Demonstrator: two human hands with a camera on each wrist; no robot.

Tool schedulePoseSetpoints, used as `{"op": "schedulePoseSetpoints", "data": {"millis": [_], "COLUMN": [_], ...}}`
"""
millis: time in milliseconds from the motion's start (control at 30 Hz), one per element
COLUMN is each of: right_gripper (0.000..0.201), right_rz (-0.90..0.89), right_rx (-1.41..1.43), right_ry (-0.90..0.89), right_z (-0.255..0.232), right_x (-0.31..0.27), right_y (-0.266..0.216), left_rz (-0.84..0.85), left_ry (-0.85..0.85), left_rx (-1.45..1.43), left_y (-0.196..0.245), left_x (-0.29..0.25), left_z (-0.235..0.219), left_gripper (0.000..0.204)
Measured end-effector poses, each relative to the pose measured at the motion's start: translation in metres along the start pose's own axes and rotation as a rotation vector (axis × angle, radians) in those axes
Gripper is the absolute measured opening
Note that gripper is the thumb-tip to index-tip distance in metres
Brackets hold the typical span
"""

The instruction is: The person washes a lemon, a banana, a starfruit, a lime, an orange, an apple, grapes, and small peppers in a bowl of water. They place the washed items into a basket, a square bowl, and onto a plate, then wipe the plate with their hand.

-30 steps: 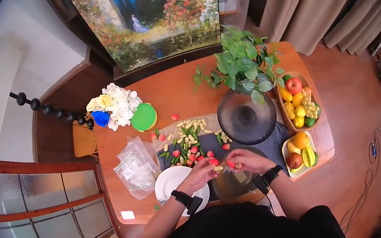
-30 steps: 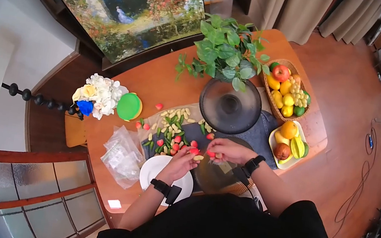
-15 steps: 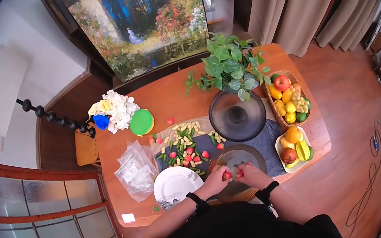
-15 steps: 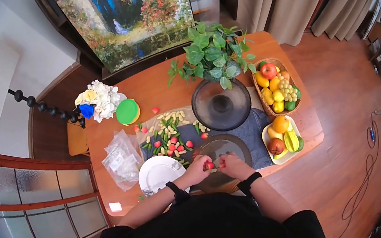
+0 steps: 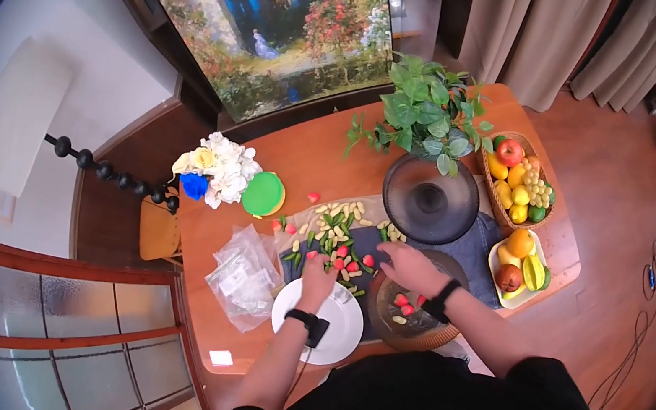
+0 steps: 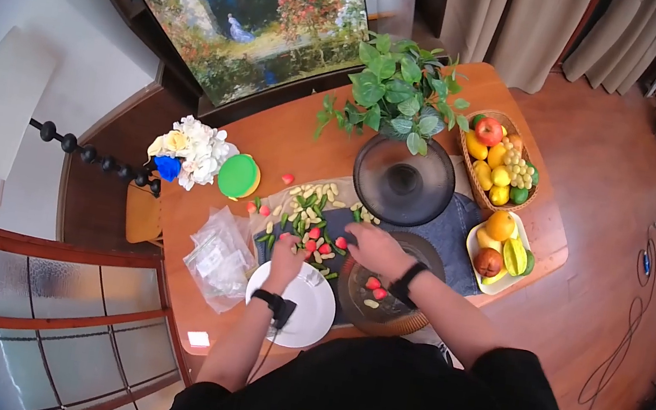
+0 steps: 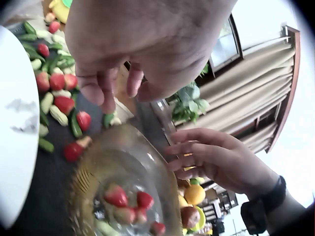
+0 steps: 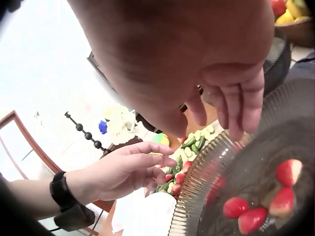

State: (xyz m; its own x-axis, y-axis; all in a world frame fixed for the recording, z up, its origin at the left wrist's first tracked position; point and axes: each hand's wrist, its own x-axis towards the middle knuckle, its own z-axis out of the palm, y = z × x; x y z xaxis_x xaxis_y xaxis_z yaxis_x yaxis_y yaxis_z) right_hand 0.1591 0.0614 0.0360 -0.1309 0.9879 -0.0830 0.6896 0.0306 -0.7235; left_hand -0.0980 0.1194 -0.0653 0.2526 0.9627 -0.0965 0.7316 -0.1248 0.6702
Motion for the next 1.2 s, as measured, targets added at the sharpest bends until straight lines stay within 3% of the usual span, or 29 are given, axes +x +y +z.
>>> {"op": "schedulePoseSetpoints", "data": {"millis": [67,100,233,333,467,667,733,900,967,1000,1100,1133,1200], "right_gripper": [0.038,0.032,0.024,0.023,0.024,0.031,0.03,0.024,0.023,0.022,0.022,0.021,0.02], "right_rz": [-0.008,0.007,0.058,0.193,0.178,0.174,0.166,0.055,0.051,0.039,0.065,0.1,0.162], "right_rx": [-0.019,-0.174,-0.47,-0.478,-0.435,-0.219,-0.176,-0.369,-0.463,-0.496,-0.525,-0.529,-0.551], "right_ry": [-0.049,-0.148,-0.354,-0.31,-0.326,-0.276,-0.263,-0.245,-0.256,-0.235,-0.17,-0.127,-0.19], "right_z": [0.02,0.03,0.087,0.117,0.127,0.11,0.109,0.128,0.145,0.156,0.169,0.173,0.174], "right_x": [0.033,0.047,0.077,0.076,0.081,0.08,0.08,0.074,0.077,0.077,0.077,0.073,0.074], "right_y": [0.005,0.006,0.028,0.036,0.049,0.026,0.014,0.003,0.012,0.02,0.025,0.026,0.031], "left_rz": [-0.116,-0.121,0.019,0.024,-0.03,-0.048,-0.039,-0.104,0.08,0.081,-0.133,-0.406,-0.562], "left_ry": [0.012,0.016,-0.177,-0.208,-0.175,-0.181,-0.109,-0.022,0.095,0.092,-0.047,-0.189,-0.29], "left_rx": [0.131,0.132,0.347,0.386,0.405,0.284,0.201,0.118,0.098,0.105,-0.218,-0.578,-1.085], "left_y": [-0.015,-0.015,0.003,0.008,0.018,0.018,0.013,0.014,-0.001,-0.002,-0.008,0.014,0.014], "left_x": [0.007,0.009,0.012,0.008,0.01,0.014,0.014,0.014,0.012,0.011,0.009,0.005,0.001], "left_z": [-0.007,-0.008,0.005,0.023,0.027,0.022,0.023,0.008,0.008,0.005,0.001,-0.017,-0.028], "left_gripper": [0.021,0.021,0.029,0.039,0.031,0.03,0.028,0.028,0.026,0.026,0.027,0.023,0.02]}}
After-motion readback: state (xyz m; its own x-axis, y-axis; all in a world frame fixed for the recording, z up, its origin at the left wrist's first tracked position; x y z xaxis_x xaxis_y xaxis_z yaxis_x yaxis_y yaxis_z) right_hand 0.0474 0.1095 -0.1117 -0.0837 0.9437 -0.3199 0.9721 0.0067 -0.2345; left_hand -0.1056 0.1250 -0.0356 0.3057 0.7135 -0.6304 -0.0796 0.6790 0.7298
